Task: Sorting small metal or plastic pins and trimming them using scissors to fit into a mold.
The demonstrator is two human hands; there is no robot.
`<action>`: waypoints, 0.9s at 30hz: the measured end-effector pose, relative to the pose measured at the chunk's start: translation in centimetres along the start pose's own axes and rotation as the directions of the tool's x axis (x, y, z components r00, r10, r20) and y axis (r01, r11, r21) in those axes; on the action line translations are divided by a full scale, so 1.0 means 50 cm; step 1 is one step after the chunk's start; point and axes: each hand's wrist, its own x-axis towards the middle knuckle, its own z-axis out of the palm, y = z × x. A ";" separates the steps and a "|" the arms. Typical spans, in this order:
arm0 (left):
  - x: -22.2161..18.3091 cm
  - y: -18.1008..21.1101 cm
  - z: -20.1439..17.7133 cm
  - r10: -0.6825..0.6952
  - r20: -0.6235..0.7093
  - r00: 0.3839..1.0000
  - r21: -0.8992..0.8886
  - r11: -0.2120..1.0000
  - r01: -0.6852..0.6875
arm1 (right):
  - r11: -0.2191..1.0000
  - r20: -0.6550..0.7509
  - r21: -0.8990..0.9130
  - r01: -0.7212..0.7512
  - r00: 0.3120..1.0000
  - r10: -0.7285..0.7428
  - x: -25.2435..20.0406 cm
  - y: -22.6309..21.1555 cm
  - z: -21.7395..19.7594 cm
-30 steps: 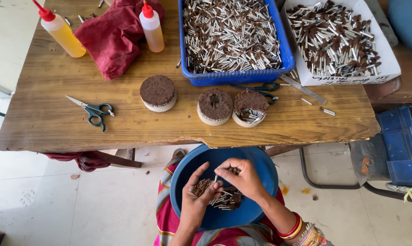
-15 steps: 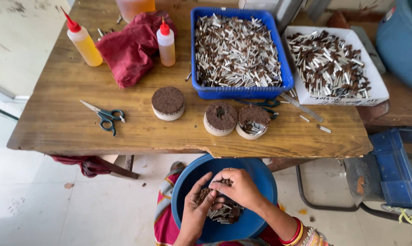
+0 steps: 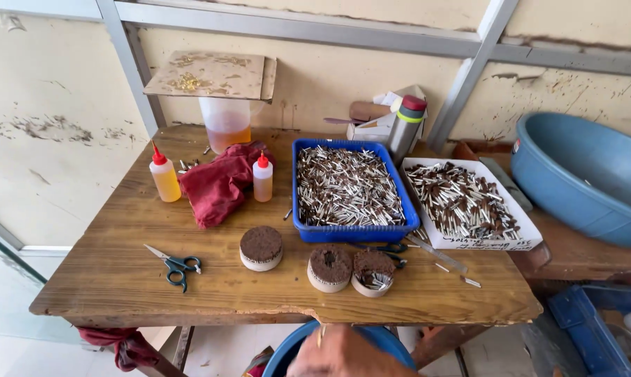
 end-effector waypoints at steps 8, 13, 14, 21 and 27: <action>-0.011 -0.067 -0.034 0.051 0.079 0.996 0.159 0.985 -0.064 | 0.743 0.292 0.379 -0.551 0.833 0.469 -0.200 0.052 0.074; -0.111 -0.005 0.049 -0.007 0.115 0.993 0.222 0.975 -0.018 | 0.606 0.422 0.602 -0.520 0.851 0.311 -0.241 0.027 0.050; -0.147 0.051 0.089 -0.081 0.167 0.983 0.258 0.965 0.035 | 0.624 0.386 0.619 -0.477 0.877 0.287 -0.196 0.003 0.011; -0.257 0.184 0.217 -0.218 0.036 0.975 0.267 0.943 0.201 | 0.563 0.332 0.674 -0.478 0.877 0.348 -0.244 0.021 0.055; -0.222 0.077 0.141 -0.144 -0.045 0.989 0.270 0.951 0.151 | 0.806 0.189 0.458 -0.375 0.927 0.324 -0.195 -0.024 0.063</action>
